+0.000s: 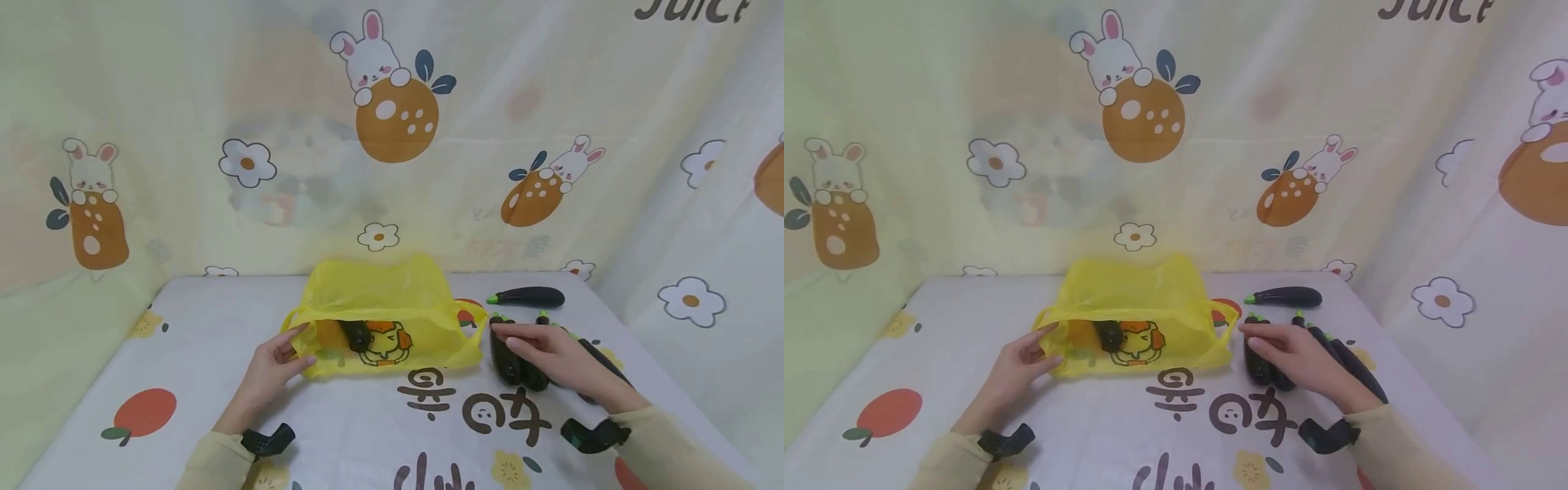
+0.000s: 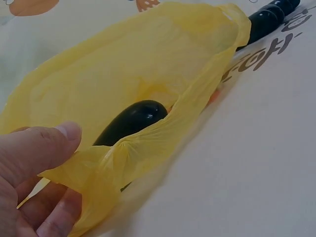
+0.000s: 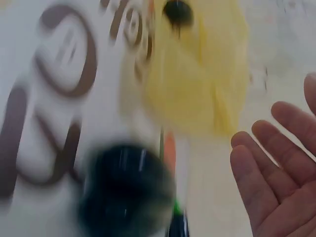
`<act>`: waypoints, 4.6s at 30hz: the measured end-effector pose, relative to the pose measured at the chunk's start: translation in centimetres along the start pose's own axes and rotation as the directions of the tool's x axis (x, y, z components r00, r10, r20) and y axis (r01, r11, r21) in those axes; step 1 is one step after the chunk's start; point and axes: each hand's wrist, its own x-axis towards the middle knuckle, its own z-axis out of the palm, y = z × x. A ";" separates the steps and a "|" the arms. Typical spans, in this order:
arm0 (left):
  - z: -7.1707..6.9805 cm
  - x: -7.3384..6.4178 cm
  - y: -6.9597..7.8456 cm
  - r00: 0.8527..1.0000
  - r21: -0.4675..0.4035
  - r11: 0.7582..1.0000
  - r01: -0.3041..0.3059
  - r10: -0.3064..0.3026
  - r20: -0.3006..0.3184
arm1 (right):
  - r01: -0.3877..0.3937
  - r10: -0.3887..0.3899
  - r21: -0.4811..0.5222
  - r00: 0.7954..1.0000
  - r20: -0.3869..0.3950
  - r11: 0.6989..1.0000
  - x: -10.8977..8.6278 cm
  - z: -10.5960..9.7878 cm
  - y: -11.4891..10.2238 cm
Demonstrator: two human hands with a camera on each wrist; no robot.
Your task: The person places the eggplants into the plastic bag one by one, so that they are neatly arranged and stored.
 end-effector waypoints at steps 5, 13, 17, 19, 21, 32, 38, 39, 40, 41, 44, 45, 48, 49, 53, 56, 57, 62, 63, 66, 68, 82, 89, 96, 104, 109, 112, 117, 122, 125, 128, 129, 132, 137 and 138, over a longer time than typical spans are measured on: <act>-0.1 0.0 0.0 1.000 0.004 1.000 -0.008 0.008 -0.001 | -0.042 0.030 -0.094 0.991 -0.133 0.995 -3.4 -3.9 4.3; -0.1 -0.1 -0.1 1.000 -0.008 1.000 0.001 -0.001 0.000 | -0.274 0.226 -0.227 0.950 -0.216 0.935 -7.3 -9.0 10.5; -0.3 -0.2 -0.2 1.000 -0.005 1.000 0.002 -0.002 -0.008 | -0.327 0.283 -0.224 0.937 -0.207 0.918 -7.7 -9.6 11.7; -0.3 -0.2 -0.3 1.000 -0.008 1.000 -0.001 0.001 -0.008 | -0.346 0.309 -0.216 0.933 -0.187 0.913 -7.9 -9.4 12.2; -0.3 -0.2 -0.4 1.000 -0.013 1.000 -0.005 0.005 -0.004 | -0.363 0.333 -0.204 0.928 -0.166 0.909 -8.2 -8.9 12.7; -0.2 0.1 -0.2 1.000 0.004 1.000 -0.008 0.008 0.010 | -0.400 0.392 -0.186 0.917 -0.075 0.898 -8.6 -5.5 14.9; -0.1 0.1 -0.2 1.000 0.005 1.000 -0.013 0.013 0.008 | -0.438 0.439 -0.195 0.898 -0.044 0.877 -8.5 -4.5 15.4; -0.1 0.1 -0.2 1.000 0.003 1.000 -0.014 0.014 0.006 | -0.448 0.448 -0.196 0.893 -0.044 0.872 -8.4 -4.5 15.4; -0.1 0.1 -0.3 1.000 0.001 1.000 -0.017 0.017 0.006 | -0.457 0.458 -0.199 0.888 -0.044 0.867 -8.4 -4.5 15.3; -0.1 0.1 -0.3 1.000 0.000 1.000 -0.018 0.018 0.006 | -0.465 0.465 -0.199 0.884 -0.046 0.863 -8.4 -4.5 15.3; -0.1 0.0 -0.3 1.000 -0.002 1.000 -0.020 0.020 0.005 | -0.481 0.482 -0.196 0.875 -0.047 0.854 -8.3 -4.5 15.2; -0.1 0.0 -0.3 1.000 -0.004 1.000 -0.021 0.021 0.006 | -0.483 0.484 -0.195 0.874 -0.049 0.853 -8.3 -4.5 15.1; -0.1 -0.1 -0.4 1.000 -0.009 1.000 -0.017 0.017 0.005 | -0.489 0.489 -0.186 0.871 -0.052 0.852 -8.3 -4.5 15.0; -0.1 -0.2 -0.3 1.000 -0.013 1.000 -0.015 0.015 0.005 | -0.493 0.492 -0.183 0.869 -0.055 0.851 -8.3 -4.5 15.0; -0.1 -0.4 -0.3 1.000 -0.021 1.000 -0.010 0.010 0.006 | -0.487 0.480 -0.187 0.873 -0.085 0.853 -8.5 -4.7 14.7; 0.0 -0.4 -0.3 1.000 -0.020 1.000 0.005 -0.005 -0.002 | -0.471 0.457 -0.198 0.882 -0.116 0.860 -8.8 -5.2 14.4; 0.0 -0.5 -0.3 1.000 -0.019 1.000 0.011 -0.011 -0.001 | -0.465 0.449 -0.200 0.885 -0.123 0.862 -8.8 -5.4 14.2; 0.1 -0.5 -0.2 1.000 -0.016 1.000 0.023 -0.023 -0.003 | -0.421 0.396 -0.206 0.905 -0.152 0.883 -9.0 -6.8 12.5; 0.1 -0.5 -0.2 1.000 -0.016 1.000 0.021 -0.021 -0.001 | -0.410 0.383 -0.211 0.910 -0.159 0.887 -9.0 -7.1 12.1; 0.1 -0.5 -0.2 1.000 -0.007 1.000 0.008 -0.008 -0.001 | -0.376 0.343 -0.217 0.923 -0.175 0.901 -8.9 -7.9 10.4; 0.1 -0.4 -0.2 1.000 -0.002 1.000 0.010 -0.010 0.001 | -0.344 0.308 -0.215 0.933 -0.184 0.914 -8.8 -8.2 9.3; -0.2 0.0 0.0 1.000 -0.013 1.000 -0.016 0.016 0.025 | -0.106 0.103 -0.170 0.994 -0.024 0.980 -6.1 -7.3 1.4; -0.3 0.0 0.2 0.999 -0.015 1.000 -0.020 0.021 0.033 | -0.034 0.038 -0.029 0.987 0.153 0.999 -3.5 -4.3 -1.4; -0.3 0.1 0.1 0.999 -0.016 1.000 -0.018 0.018 0.030 | 0.008 -0.013 0.023 0.972 0.236 1.000 -0.8 -0.6 -3.8; -0.4 0.0 0.2 0.999 -0.005 1.000 -0.020 0.020 0.027 | 0.079 -0.061 -0.074 0.975 0.215 0.994 3.7 4.4 -5.2; -0.5 0.1 0.0 1.000 -0.004 1.000 -0.026 0.026 0.018 | 0.091 -0.067 -0.137 0.983 0.168 0.986 6.7 7.8 -6.1; -0.5 0.1 -0.2 0.999 -0.015 0.999 -0.031 0.031 0.025 | 0.097 -0.068 -0.211 0.988 0.139 0.973 8.1 9.8 -6.6; -0.5 0.1 -0.1 0.997 -0.057 0.997 -0.057 0.060 0.047 | 0.072 -0.058 -0.276 0.997 0.057 0.958 10.3 12.5 -7.3; -0.4 0.1 0.2 0.998 -0.047 0.998 -0.049 0.051 0.038 | 0.090 -0.097 -0.225 0.995 -0.017 0.970 12.8 14.1 -7.4; -0.1 0.1 0.4 0.998 -0.041 0.998 -0.042 0.043 0.041 | 0.080 -0.087 -0.172 0.996 -0.035 0.982 14.1 14.7 -7.2; 0.1 0.1 0.5 0.998 -0.051 0.998 -0.045 0.048 0.050 | 0.046 -0.050 -0.128 0.998 -0.030 0.991 14.9 15.1 -7.1; 0.2 0.1 0.5 0.997 -0.055 0.997 -0.047 0.050 0.053 | 0.030 -0.032 -0.115 0.999 -0.016 0.993 15.1 15.2 -7.1; 0.3 0.3 0.4 0.997 -0.054 0.997 -0.051 0.053 0.052 | -0.037 0.041 -0.078 0.998 0.045 0.996 15.3 15.3 -7.4; 0.1 0.5 0.4 0.998 -0.034 0.999 -0.041 0.042 0.043 | -0.180 0.186 -0.054 0.973 0.139 0.982 15.5 15.8 -8.3; 0.0 0.5 0.5 0.998 -0.032 0.999 -0.037 0.038 0.041 | -0.191 0.198 -0.055 0.970 0.141 0.980 15.6 16.0 -8.5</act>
